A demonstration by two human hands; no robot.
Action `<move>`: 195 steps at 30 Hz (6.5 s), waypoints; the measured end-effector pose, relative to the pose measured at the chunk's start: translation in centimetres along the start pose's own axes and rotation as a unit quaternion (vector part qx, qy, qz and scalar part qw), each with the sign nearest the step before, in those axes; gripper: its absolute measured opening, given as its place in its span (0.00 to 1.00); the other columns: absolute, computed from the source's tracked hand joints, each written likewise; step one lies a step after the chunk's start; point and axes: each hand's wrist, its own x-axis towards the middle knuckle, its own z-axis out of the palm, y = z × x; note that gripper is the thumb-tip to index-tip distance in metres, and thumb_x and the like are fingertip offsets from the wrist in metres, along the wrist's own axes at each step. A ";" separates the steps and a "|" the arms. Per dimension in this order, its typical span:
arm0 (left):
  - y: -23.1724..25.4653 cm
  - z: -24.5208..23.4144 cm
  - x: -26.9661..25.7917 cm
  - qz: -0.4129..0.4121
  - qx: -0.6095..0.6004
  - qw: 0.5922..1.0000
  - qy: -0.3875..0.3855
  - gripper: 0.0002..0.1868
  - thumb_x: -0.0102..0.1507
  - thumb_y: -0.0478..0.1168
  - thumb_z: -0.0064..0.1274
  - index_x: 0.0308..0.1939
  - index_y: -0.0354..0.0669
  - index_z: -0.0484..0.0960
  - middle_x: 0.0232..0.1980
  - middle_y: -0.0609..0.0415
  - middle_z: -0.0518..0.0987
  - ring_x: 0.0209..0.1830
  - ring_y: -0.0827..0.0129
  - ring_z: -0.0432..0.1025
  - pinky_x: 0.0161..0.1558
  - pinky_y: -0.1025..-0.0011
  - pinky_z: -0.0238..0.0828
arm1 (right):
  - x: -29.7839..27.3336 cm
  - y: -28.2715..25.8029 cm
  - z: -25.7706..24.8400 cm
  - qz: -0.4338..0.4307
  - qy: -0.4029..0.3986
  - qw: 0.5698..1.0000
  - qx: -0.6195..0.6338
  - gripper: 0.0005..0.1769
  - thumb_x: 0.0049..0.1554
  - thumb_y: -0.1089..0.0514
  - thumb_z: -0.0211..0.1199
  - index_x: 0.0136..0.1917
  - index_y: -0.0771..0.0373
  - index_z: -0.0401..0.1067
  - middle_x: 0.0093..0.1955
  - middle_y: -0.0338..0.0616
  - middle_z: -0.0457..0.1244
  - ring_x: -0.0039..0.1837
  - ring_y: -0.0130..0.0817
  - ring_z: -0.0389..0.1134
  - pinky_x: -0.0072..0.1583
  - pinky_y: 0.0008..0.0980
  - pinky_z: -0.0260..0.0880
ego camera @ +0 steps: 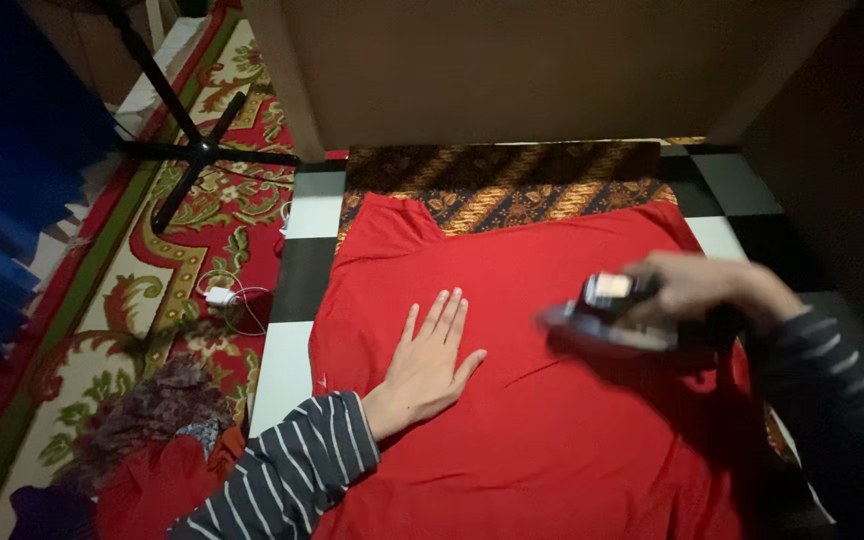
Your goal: The person irons a red t-shirt on a patterned cloth laid over a checkered floor. They spread the shirt flat, smooth it with their hands, and use a steam iron to remove wrinkles from the front and back. The person flips the shirt over to iron the other side and continues smoothing the fabric until the end of the clip.
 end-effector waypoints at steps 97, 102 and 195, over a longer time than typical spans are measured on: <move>4.0 -2.9 -14.6 -0.325 0.104 0.938 0.067 0.40 0.65 0.58 0.34 0.75 0.36 0.55 0.80 0.45 0.54 0.82 0.47 0.39 0.69 0.41 0.42 | -3.5 -14.9 13.3 -0.169 0.086 0.969 -0.161 0.27 0.53 0.43 0.66 0.56 0.61 0.63 0.36 0.55 0.69 0.39 0.55 0.74 0.43 0.52 0.76; 4.2 -4.0 -13.7 -0.370 0.086 0.924 -0.051 0.46 0.62 0.62 0.38 0.77 0.38 0.52 0.83 0.45 0.45 0.83 0.44 0.32 0.69 0.38 0.37 | 0.0 -11.9 9.9 0.001 0.204 0.965 -0.166 0.30 0.55 0.41 0.65 0.61 0.62 0.63 0.39 0.58 0.70 0.41 0.53 0.75 0.44 0.49 0.78; 3.2 -1.2 -17.6 -0.339 0.170 0.918 0.118 0.47 0.61 0.63 0.40 0.73 0.28 0.55 0.79 0.39 0.53 0.80 0.49 0.46 0.71 0.40 0.45 | 3.5 -21.0 10.0 -0.253 0.069 0.963 -0.069 0.39 0.55 0.31 0.61 0.56 0.70 0.59 0.37 0.63 0.68 0.39 0.53 0.74 0.40 0.47 0.75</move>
